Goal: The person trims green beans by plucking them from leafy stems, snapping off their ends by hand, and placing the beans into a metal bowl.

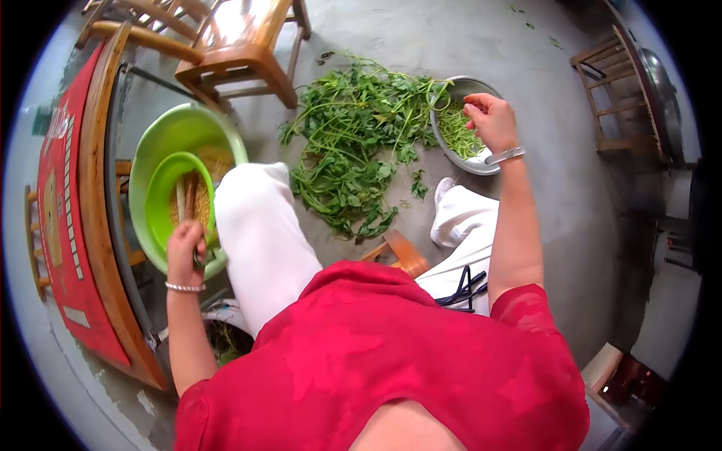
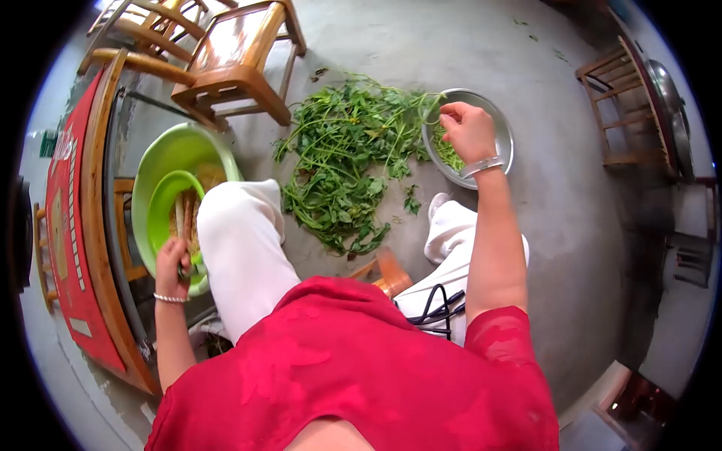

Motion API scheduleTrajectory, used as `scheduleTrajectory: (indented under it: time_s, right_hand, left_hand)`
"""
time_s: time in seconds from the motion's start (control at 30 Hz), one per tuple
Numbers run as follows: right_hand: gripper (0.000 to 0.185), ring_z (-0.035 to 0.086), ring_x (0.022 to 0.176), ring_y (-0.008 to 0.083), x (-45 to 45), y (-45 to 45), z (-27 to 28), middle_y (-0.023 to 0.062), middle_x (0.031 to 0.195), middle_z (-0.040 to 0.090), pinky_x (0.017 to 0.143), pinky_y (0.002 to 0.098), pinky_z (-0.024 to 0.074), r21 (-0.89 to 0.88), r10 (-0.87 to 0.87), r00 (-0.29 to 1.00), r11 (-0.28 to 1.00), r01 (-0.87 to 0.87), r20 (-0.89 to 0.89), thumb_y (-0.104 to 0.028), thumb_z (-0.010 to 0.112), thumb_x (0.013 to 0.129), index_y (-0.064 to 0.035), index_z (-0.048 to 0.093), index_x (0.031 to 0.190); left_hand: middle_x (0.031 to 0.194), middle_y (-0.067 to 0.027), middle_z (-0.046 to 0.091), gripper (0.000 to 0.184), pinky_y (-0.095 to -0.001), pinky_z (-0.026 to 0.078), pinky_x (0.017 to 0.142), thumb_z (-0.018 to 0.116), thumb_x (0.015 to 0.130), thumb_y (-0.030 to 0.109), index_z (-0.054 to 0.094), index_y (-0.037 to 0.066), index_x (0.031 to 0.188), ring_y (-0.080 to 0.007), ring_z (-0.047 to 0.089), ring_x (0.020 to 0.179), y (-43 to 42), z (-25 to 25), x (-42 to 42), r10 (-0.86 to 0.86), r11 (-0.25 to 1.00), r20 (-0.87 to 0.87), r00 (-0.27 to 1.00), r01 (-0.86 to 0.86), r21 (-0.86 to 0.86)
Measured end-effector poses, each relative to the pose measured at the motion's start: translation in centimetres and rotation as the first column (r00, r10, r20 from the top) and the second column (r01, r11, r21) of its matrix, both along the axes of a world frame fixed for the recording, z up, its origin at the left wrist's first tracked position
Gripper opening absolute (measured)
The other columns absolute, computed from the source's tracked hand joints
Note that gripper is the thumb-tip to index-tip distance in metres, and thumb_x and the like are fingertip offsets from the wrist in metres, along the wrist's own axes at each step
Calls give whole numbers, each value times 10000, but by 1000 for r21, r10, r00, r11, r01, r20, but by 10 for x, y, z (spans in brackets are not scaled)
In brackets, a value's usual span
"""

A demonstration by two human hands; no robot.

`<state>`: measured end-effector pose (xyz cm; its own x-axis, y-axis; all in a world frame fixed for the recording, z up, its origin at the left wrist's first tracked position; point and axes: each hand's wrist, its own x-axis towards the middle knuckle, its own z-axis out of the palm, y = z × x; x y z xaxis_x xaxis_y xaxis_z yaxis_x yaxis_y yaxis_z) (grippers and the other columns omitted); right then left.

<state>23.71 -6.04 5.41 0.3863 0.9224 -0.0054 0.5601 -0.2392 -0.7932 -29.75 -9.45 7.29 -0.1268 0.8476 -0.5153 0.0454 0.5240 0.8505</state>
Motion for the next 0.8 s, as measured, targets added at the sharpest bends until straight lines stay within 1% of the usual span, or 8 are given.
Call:
scheduleTrajectory:
  time_s: [0.2, 0.33, 0.4, 0.43, 0.5, 0.6, 0.7, 0.8]
  right_hand:
    - [175, 617, 525, 137, -10, 0, -7, 97, 754, 663, 536, 258, 483, -88, 115, 986, 991, -104, 123, -111, 596, 767, -21, 652, 907]
    - [180, 632, 580, 177, -16, -1, -5, 100, 773, 663, 583, 288, 491, -161, 163, 968, 978, -133, 192, -142, 593, 766, -33, 654, 897]
    - [181, 635, 654, 216, -12, 1, -14, 108, 789, 660, 629, 315, 491, -146, 219, 935, 972, -184, 280, -155, 591, 763, -45, 656, 892]
    - [182, 637, 691, 236, -10, 0, -17, 112, 797, 658, 652, 329, 491, -141, 243, 915, 968, -207, 323, -162, 590, 762, -51, 657, 889]
    - [182, 626, 750, 262, -10, -2, -16, 117, 810, 653, 689, 350, 484, -149, 243, 911, 968, -204, 334, -173, 588, 760, -60, 658, 884]
    - [181, 621, 773, 277, -12, -3, -13, 119, 819, 650, 709, 360, 480, -155, 251, 902, 966, -208, 351, -178, 588, 760, -64, 657, 882]
    - [179, 619, 772, 282, -14, -5, -8, 119, 821, 649, 710, 360, 479, -148, 249, 903, 967, -209, 349, -178, 589, 761, -64, 655, 883]
    - [178, 615, 775, 288, -13, -7, -4, 124, 819, 646, 709, 363, 477, -151, 262, 895, 963, -222, 360, -176, 586, 764, -63, 652, 885]
  left_hand:
    - [606, -8, 512, 65, -218, 356, 421, 603, 769, 48, 538, 49, 770, -81, 450, 473, -147, -51, -116, 166, 957, -220, 961, -211, -199]
    - [620, -43, 553, 160, -286, 453, 491, 649, 738, 113, 554, 23, 829, -167, 555, 549, -265, -99, -197, 9, 969, -657, 754, -168, -180]
    - [680, -95, 595, 290, -386, 496, 614, 673, 703, 177, 572, 8, 916, -288, 601, 641, -305, -94, -183, -274, 886, -959, -69, 369, -280]
    - [734, -112, 599, 314, -397, 490, 659, 678, 689, 186, 580, 15, 933, -316, 596, 690, -322, -97, -189, -372, 848, -922, -109, 365, -385]
    - [809, -134, 593, 306, -397, 482, 696, 676, 676, 185, 594, 27, 924, -333, 587, 750, -308, -89, -178, -800, 600, -597, 67, 91, -794]
    - [923, -167, 585, 296, -397, 470, 753, 673, 657, 184, 614, 44, 911, -360, 573, 839, -263, -59, -137, -879, 464, -458, 133, 18, -885]
    - [852, -157, 589, 170, -406, 470, 721, 648, 679, 165, 613, 48, 796, -340, 578, 799, -225, -37, -102, -689, 712, -725, -7, 177, -679]
    - [689, -139, 558, 130, -423, 449, 621, 637, 703, 139, 567, 39, 658, -324, 566, 683, -180, -24, -75, -303, 895, -944, 127, 378, -237]
